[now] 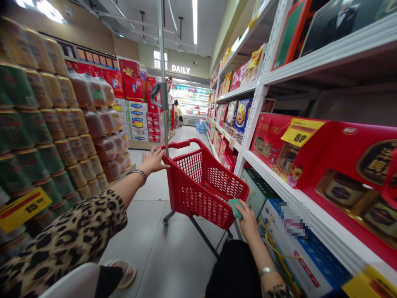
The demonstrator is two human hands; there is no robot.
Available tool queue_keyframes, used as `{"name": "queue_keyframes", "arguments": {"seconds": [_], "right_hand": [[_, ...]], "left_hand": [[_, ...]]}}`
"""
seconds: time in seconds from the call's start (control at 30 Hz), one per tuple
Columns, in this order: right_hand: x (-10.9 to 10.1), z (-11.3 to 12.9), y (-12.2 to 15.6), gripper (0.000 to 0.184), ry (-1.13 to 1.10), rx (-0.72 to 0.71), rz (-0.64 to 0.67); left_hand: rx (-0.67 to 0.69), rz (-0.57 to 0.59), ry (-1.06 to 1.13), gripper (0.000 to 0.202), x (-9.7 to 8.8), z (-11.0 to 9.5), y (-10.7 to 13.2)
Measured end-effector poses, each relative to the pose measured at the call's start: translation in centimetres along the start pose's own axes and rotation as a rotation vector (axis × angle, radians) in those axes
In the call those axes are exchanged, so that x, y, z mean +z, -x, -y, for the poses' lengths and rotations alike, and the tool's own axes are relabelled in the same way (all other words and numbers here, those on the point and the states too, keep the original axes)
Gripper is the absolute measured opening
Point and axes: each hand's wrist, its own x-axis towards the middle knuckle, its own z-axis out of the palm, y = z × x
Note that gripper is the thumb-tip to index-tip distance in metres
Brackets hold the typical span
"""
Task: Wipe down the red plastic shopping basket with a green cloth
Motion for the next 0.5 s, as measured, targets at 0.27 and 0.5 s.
{"name": "queue_keyframes", "arguments": {"seconds": [0.27, 0.5], "right_hand": [[0.4, -0.6, -1.8, 0.072, -0.014, 0.05, 0.042], [0.5, 0.1, -5.6, 0.062, 0.008, 0.074, 0.095]], "left_hand": [[-0.004, 0.069, -0.018, 0.088, 1.4, 0.7, -4.1], [0.042, -0.006, -0.093, 0.077, 2.1, 0.9, -4.6]]}}
